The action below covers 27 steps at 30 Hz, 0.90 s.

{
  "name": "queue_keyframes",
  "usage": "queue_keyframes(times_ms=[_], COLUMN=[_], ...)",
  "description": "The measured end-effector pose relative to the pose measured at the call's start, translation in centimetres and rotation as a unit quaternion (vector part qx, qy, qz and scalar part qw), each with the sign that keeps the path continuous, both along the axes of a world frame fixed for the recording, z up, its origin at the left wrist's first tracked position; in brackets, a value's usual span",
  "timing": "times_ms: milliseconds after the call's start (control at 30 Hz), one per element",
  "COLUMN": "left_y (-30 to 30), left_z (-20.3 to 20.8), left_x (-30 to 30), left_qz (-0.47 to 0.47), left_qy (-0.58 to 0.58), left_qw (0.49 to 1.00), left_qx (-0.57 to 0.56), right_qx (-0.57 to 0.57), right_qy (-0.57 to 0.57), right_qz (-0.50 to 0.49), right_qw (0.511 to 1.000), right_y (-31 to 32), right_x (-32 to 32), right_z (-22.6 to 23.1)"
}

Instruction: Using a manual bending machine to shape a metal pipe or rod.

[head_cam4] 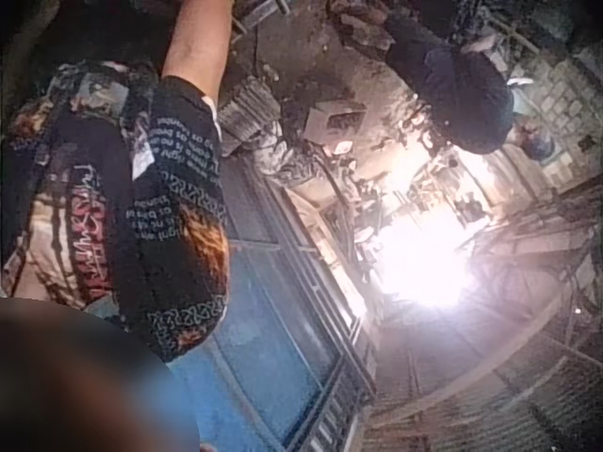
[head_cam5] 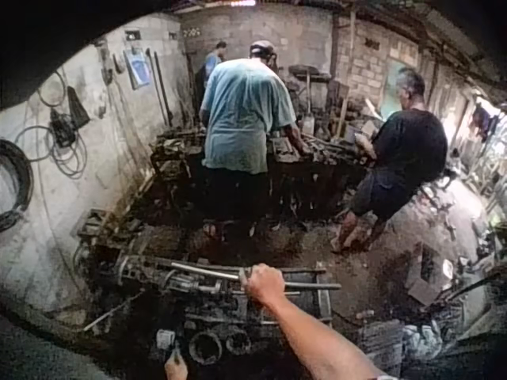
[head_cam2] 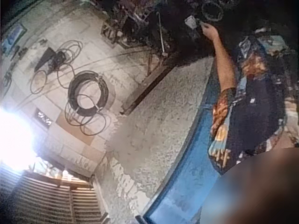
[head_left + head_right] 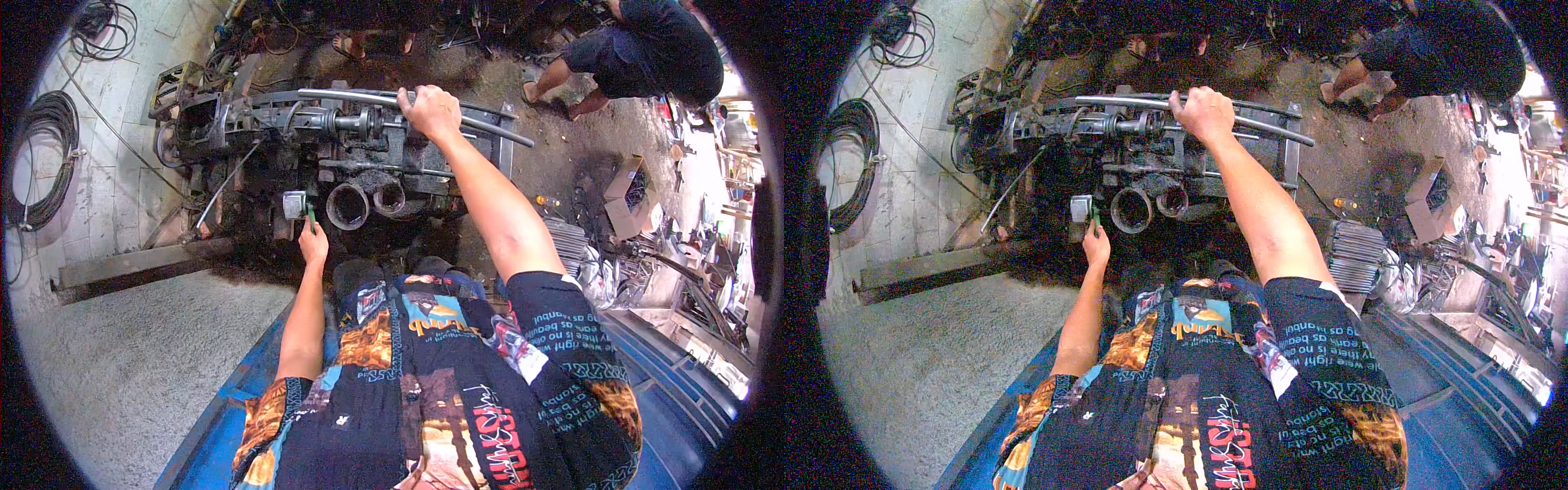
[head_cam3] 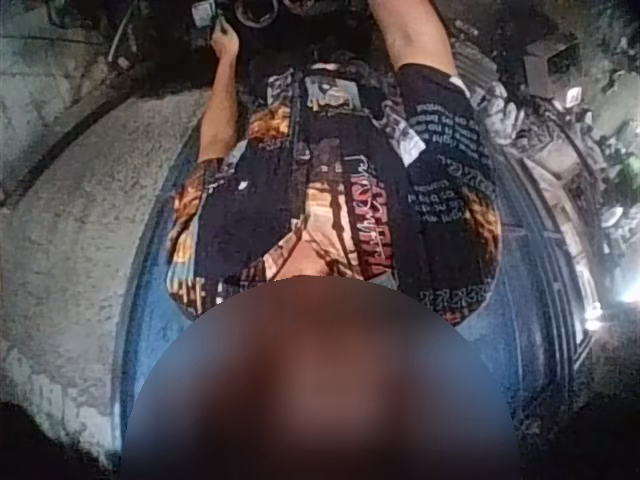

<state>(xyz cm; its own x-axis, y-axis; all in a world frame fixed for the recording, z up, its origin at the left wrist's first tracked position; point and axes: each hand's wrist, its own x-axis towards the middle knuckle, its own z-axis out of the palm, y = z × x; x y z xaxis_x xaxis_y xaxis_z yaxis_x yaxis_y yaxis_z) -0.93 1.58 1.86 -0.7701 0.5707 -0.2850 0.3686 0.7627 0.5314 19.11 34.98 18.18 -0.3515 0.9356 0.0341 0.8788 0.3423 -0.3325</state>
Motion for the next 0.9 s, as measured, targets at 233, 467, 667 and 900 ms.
queue_keyframes(times_ms=[233, 467, 667, 900], left_y=[-0.2, -0.3, -1.4, -4.5], left_z=[-0.1, -0.4, -3.2, -13.3], left_x=[0.0, -0.1, -0.2, -3.9], left_qz=[0.012, 0.016, 0.009, 0.064], left_qy=[-0.002, -0.019, -0.012, -0.172], left_qw=[0.999, 0.999, 1.000, 0.974], left_qx=[0.038, 0.025, -0.008, -0.134], right_qx=[-0.001, 0.007, 0.002, 0.031], right_qy=[0.001, 0.003, -0.009, 0.003], right_qz=[-0.010, 0.004, -0.015, -0.001], right_qw=[1.000, 1.000, 1.000, 1.000], right_y=[0.0, 0.0, 0.1, 0.0], right_x=[0.2, -0.1, 0.1, -0.8], right_z=[-0.1, -0.4, -0.9, -0.9])
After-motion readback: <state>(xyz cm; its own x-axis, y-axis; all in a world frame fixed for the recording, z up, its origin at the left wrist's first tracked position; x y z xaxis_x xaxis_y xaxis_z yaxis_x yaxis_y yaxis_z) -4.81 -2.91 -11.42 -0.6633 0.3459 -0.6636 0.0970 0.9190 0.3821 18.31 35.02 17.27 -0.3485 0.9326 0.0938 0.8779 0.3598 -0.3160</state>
